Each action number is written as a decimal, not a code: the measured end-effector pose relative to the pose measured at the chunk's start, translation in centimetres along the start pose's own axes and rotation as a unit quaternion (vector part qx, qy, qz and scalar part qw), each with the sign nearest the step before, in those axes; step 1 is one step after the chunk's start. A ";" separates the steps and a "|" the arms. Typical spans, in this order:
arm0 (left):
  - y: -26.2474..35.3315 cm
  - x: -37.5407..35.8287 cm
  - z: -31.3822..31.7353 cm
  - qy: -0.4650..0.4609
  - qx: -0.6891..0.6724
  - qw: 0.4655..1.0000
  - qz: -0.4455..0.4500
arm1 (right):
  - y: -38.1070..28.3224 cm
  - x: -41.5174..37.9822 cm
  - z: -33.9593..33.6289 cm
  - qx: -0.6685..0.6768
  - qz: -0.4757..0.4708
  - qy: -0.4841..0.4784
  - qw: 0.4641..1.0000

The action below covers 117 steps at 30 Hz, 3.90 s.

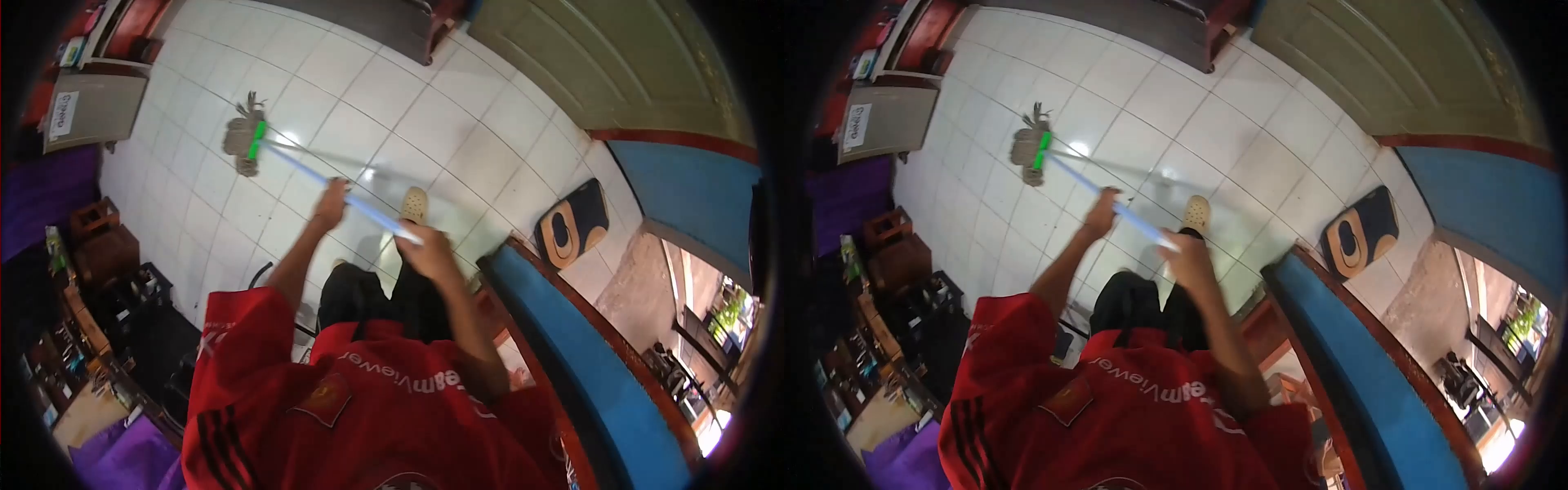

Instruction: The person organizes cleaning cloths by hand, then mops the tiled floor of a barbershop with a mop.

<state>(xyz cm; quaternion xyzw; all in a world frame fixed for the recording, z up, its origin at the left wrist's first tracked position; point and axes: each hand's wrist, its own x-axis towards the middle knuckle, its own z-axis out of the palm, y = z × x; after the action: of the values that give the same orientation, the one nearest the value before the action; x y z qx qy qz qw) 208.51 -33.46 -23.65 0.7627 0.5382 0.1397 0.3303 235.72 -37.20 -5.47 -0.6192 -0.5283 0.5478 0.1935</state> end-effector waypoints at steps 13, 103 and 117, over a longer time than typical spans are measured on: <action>36.4 5.5 8.7 -0.315 -0.050 0.919 0.233 | -5.1 -25.3 -26.4 0.020 0.322 0.121 0.939; 50.4 50.9 19.8 0.210 -0.107 0.896 -0.377 | 7.8 30.6 -58.4 -0.393 -0.310 -0.350 0.792; 49.1 52.4 17.5 0.038 -0.158 0.915 -0.369 | 2.3 27.8 -87.3 -0.433 -0.013 -0.256 0.864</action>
<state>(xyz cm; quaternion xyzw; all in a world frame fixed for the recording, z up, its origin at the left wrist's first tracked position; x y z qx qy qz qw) 274.23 -1.71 -11.97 0.4424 0.7642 0.1201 0.4537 309.41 15.66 7.78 -0.4723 -0.7510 0.4007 -0.2289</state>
